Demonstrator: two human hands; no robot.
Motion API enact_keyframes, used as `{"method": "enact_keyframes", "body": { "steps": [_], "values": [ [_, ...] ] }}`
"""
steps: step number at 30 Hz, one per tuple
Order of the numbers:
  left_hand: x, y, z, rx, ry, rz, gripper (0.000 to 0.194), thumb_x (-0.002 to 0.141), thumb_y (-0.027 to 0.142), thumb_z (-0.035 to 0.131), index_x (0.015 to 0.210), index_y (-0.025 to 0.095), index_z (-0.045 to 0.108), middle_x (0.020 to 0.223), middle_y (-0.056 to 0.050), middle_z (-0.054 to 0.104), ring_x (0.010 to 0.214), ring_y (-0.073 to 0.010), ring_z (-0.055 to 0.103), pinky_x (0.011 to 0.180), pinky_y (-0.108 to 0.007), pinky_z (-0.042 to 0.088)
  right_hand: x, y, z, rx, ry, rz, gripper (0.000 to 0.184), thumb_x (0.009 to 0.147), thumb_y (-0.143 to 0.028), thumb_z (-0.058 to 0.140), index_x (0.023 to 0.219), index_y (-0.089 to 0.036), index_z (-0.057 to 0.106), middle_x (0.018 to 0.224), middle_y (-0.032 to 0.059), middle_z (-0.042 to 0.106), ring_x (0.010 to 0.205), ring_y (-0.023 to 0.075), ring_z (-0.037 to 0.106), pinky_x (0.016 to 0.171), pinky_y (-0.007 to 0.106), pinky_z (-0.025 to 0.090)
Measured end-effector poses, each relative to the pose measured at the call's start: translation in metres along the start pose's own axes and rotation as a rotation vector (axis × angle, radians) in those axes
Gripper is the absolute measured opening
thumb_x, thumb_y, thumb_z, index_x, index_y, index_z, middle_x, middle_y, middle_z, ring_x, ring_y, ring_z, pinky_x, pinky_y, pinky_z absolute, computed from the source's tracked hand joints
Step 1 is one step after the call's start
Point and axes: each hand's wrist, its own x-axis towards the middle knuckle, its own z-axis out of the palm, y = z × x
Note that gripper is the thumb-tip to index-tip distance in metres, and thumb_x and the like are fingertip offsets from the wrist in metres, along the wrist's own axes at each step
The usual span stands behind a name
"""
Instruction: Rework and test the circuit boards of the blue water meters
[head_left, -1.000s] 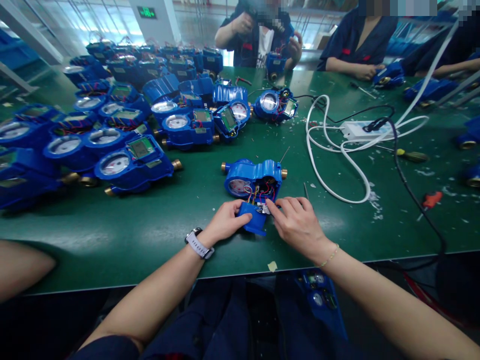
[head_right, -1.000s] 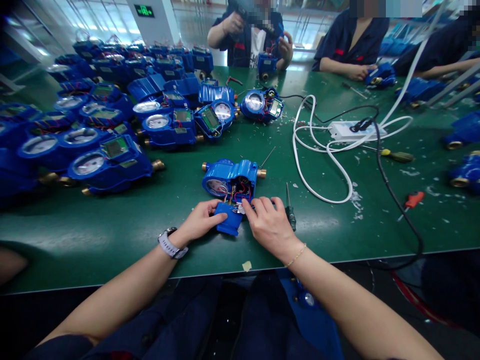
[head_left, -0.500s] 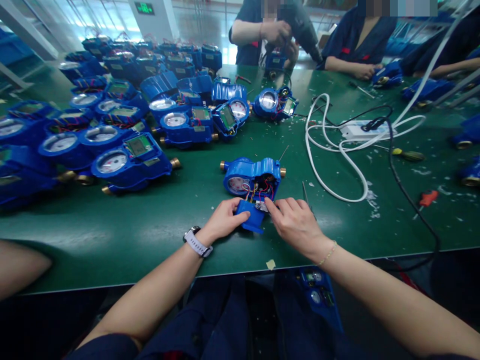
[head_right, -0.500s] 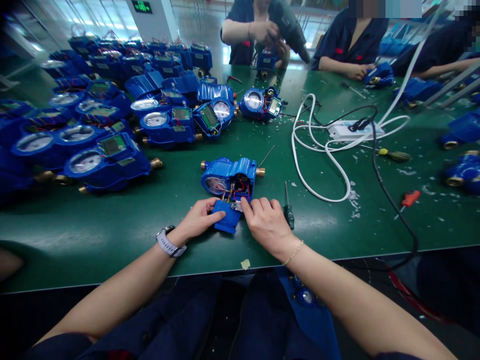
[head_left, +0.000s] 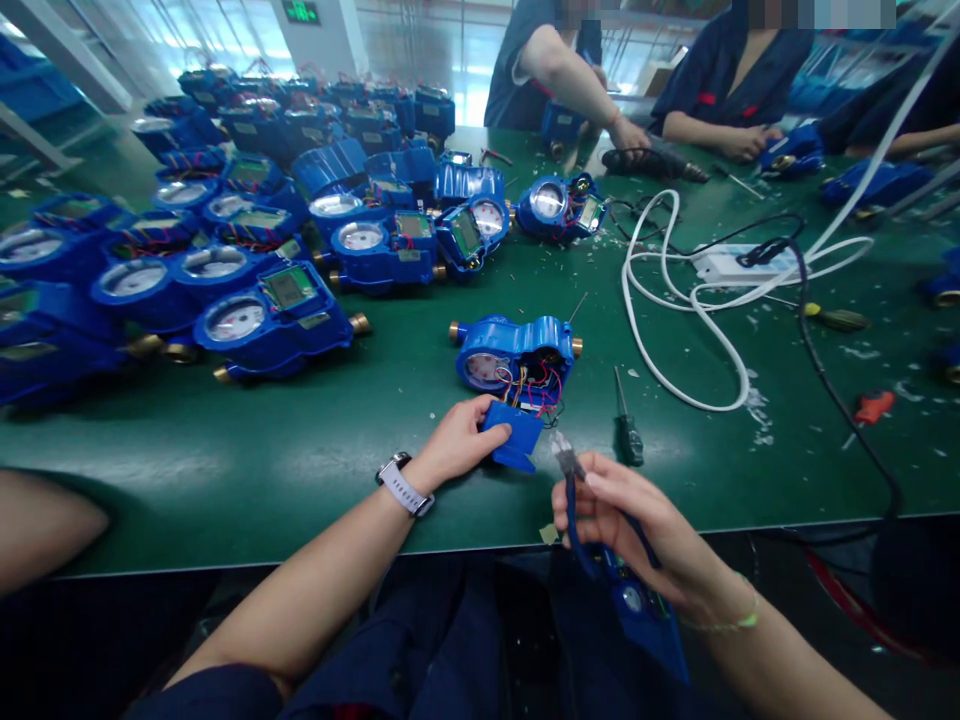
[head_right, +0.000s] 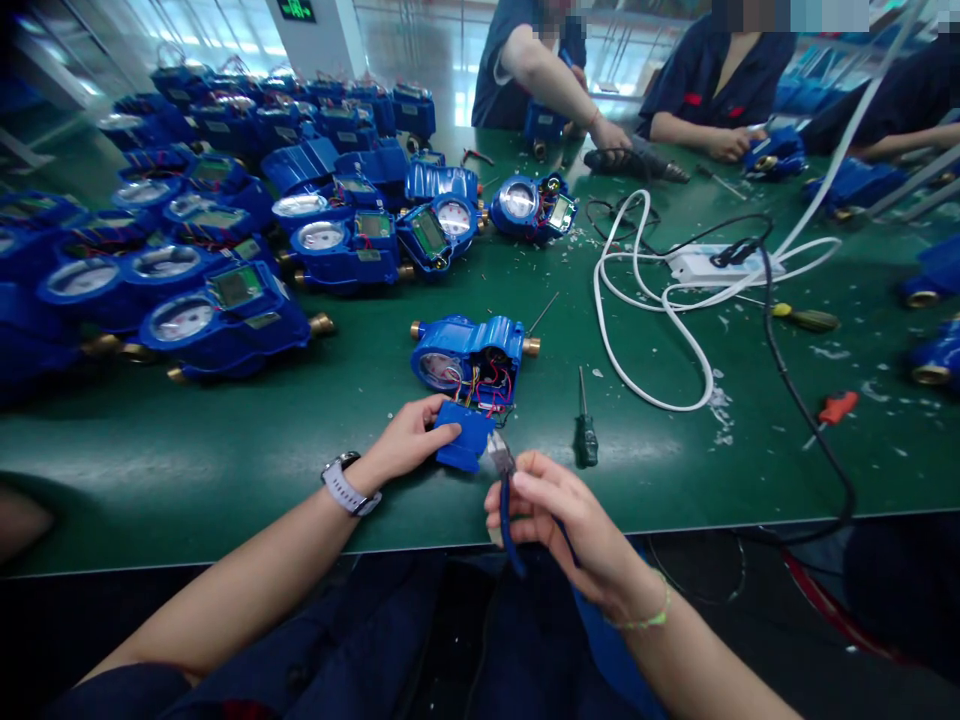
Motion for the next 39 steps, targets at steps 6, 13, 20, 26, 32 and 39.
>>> {"method": "enact_keyframes", "body": {
  "steps": [6, 13, 20, 26, 32, 39],
  "values": [
    [-0.001, 0.002, 0.000, 0.006, -0.006, -0.023, 0.031, 0.078, 0.038, 0.065, 0.097, 0.014, 0.060, 0.083, -0.004, 0.068, 0.073, -0.0166, 0.062, 0.065, -0.026, 0.048, -0.049, 0.039, 0.038, 0.543, -0.347, 0.129, 0.032, 0.084, -0.050, 0.049, 0.099, -0.022, 0.050, 0.115, 0.0145, 0.059, 0.107, 0.0279, 0.060, 0.088, 0.046, 0.046],
    [-0.001, 0.000, 0.000, -0.001, 0.002, -0.010, 0.033, 0.078, 0.041, 0.067, 0.096, 0.014, 0.061, 0.084, -0.004, 0.068, 0.073, -0.0163, 0.062, 0.066, -0.027, 0.049, -0.054, 0.030, 0.023, 0.367, -0.273, -0.065, 0.040, 0.100, -0.053, 0.028, 0.111, -0.026, 0.056, 0.123, 0.0108, 0.052, 0.103, 0.0230, 0.056, 0.083, 0.041, 0.048],
    [-0.003, 0.003, -0.001, 0.005, -0.027, -0.011, 0.031, 0.079, 0.038, 0.065, 0.099, 0.015, 0.061, 0.088, -0.005, 0.070, 0.076, -0.0176, 0.064, 0.070, -0.028, 0.050, -0.010, 0.010, -0.011, -1.146, 0.374, -0.533, 0.051, 0.093, -0.029, 0.052, 0.140, -0.017, 0.038, 0.124, 0.0152, 0.056, 0.110, 0.0301, 0.051, 0.092, 0.049, 0.042],
    [-0.003, 0.005, -0.002, 0.051, -0.020, -0.002, 0.028, 0.079, 0.037, 0.064, 0.096, 0.015, 0.060, 0.085, -0.003, 0.067, 0.074, -0.0160, 0.061, 0.067, -0.025, 0.047, 0.018, 0.011, -0.010, -1.455, 0.480, -0.637, 0.035, 0.090, -0.020, 0.053, 0.123, -0.013, 0.061, 0.120, 0.0149, 0.060, 0.108, 0.0353, 0.049, 0.087, 0.050, 0.035],
    [-0.001, 0.005, -0.003, 0.126, -0.009, 0.017, 0.026, 0.080, 0.036, 0.062, 0.095, 0.015, 0.060, 0.081, -0.002, 0.065, 0.071, -0.0154, 0.057, 0.064, -0.025, 0.045, 0.024, 0.003, -0.007, -1.602, 0.505, -0.687, 0.035, 0.088, -0.022, 0.056, 0.122, -0.013, 0.063, 0.119, 0.0136, 0.062, 0.105, 0.0320, 0.051, 0.085, 0.046, 0.034],
    [-0.001, 0.009, -0.003, 0.311, 0.002, 0.050, 0.024, 0.082, 0.037, 0.058, 0.091, 0.015, 0.059, 0.080, -0.002, 0.062, 0.070, -0.0163, 0.054, 0.062, -0.026, 0.042, 0.027, 0.002, -0.011, -1.675, 0.490, -0.688, 0.033, 0.086, -0.022, 0.059, 0.118, -0.014, 0.066, 0.112, 0.0103, 0.065, 0.098, 0.0295, 0.053, 0.079, 0.042, 0.035]
  ]
}}
